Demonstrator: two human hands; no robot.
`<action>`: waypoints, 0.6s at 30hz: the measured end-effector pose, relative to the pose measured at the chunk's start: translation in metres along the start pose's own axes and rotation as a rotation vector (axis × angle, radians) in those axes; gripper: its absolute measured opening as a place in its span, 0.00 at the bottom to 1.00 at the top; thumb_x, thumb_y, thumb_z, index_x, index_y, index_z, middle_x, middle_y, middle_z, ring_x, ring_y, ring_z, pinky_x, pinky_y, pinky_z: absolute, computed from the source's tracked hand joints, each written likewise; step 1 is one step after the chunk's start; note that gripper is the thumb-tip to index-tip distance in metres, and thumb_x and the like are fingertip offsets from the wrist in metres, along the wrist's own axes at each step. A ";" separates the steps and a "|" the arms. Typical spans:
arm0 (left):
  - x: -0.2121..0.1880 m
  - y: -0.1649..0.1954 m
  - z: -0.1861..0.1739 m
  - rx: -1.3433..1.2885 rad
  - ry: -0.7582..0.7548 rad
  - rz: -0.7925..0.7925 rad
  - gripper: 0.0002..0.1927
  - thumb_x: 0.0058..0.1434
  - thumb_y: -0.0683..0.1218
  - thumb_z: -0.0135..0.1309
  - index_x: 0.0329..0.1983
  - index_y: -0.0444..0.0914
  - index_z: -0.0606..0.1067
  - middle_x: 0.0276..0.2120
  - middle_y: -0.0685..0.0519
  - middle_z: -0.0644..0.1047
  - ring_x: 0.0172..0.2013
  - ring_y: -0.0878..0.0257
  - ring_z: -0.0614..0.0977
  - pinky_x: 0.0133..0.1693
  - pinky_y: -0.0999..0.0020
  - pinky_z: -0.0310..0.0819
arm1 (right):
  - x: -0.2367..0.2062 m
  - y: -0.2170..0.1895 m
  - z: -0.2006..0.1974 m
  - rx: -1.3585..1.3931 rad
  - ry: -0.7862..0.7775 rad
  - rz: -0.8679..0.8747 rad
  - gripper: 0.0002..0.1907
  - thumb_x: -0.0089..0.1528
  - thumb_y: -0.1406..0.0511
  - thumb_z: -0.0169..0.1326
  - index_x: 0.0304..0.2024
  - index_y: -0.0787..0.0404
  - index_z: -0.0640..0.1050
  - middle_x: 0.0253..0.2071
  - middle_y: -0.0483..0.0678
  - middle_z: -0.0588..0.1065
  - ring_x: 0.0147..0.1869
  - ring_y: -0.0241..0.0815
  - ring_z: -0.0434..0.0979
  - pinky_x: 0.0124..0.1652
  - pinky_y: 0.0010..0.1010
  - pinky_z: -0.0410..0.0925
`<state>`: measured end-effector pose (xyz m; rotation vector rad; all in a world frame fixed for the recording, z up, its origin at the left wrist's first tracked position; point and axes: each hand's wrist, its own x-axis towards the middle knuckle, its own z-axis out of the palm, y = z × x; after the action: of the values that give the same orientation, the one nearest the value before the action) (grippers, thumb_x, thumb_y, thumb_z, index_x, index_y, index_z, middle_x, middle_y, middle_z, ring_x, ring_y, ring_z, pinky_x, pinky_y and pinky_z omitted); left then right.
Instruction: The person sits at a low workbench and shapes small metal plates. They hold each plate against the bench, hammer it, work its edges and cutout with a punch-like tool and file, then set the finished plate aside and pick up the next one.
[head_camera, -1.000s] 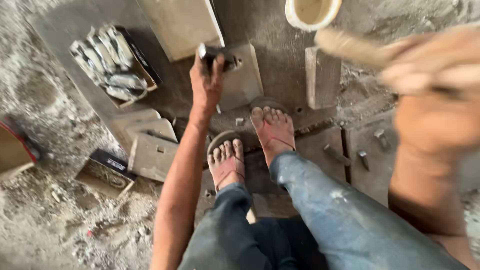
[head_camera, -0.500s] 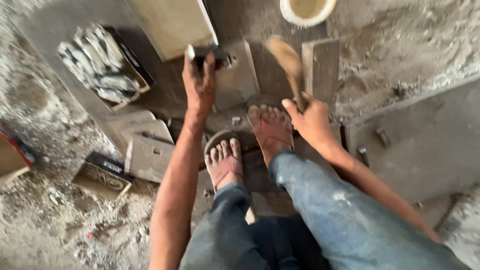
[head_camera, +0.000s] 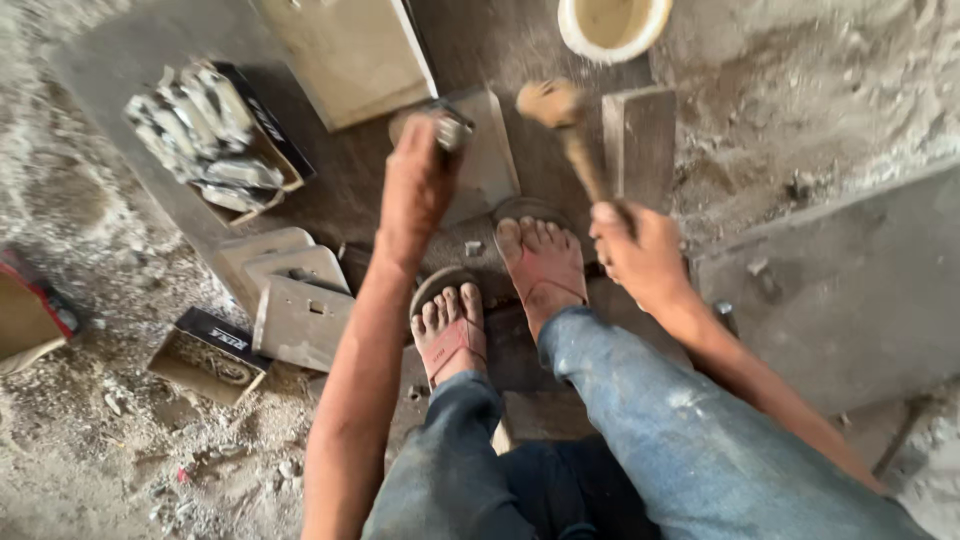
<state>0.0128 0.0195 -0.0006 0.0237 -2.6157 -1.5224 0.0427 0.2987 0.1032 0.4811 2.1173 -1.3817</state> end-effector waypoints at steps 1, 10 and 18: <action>0.001 -0.001 0.002 0.046 -0.022 0.031 0.16 0.66 0.39 0.60 0.55 0.37 0.71 0.48 0.39 0.76 0.48 0.36 0.79 0.45 0.52 0.77 | -0.008 -0.016 -0.009 0.031 -0.010 -0.087 0.21 0.70 0.53 0.50 0.36 0.65 0.76 0.23 0.44 0.71 0.22 0.35 0.68 0.22 0.30 0.61; 0.000 -0.013 0.016 0.188 0.042 0.234 0.22 0.61 0.42 0.59 0.57 0.34 0.69 0.51 0.39 0.76 0.48 0.39 0.80 0.46 0.52 0.77 | 0.019 -0.047 0.004 -0.448 -0.143 -0.583 0.26 0.68 0.46 0.53 0.38 0.63 0.77 0.23 0.50 0.72 0.30 0.56 0.76 0.28 0.38 0.67; 0.003 -0.021 0.020 0.241 -0.047 0.063 0.18 0.65 0.44 0.60 0.56 0.37 0.72 0.50 0.42 0.77 0.45 0.41 0.81 0.43 0.51 0.77 | 0.000 -0.004 -0.015 -0.250 0.016 -0.479 0.24 0.66 0.49 0.52 0.33 0.65 0.77 0.19 0.52 0.71 0.23 0.43 0.74 0.26 0.36 0.66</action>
<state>0.0064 0.0259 -0.0284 -0.0743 -2.7926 -1.1947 0.0362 0.3104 0.1108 -0.1273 2.4786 -1.3223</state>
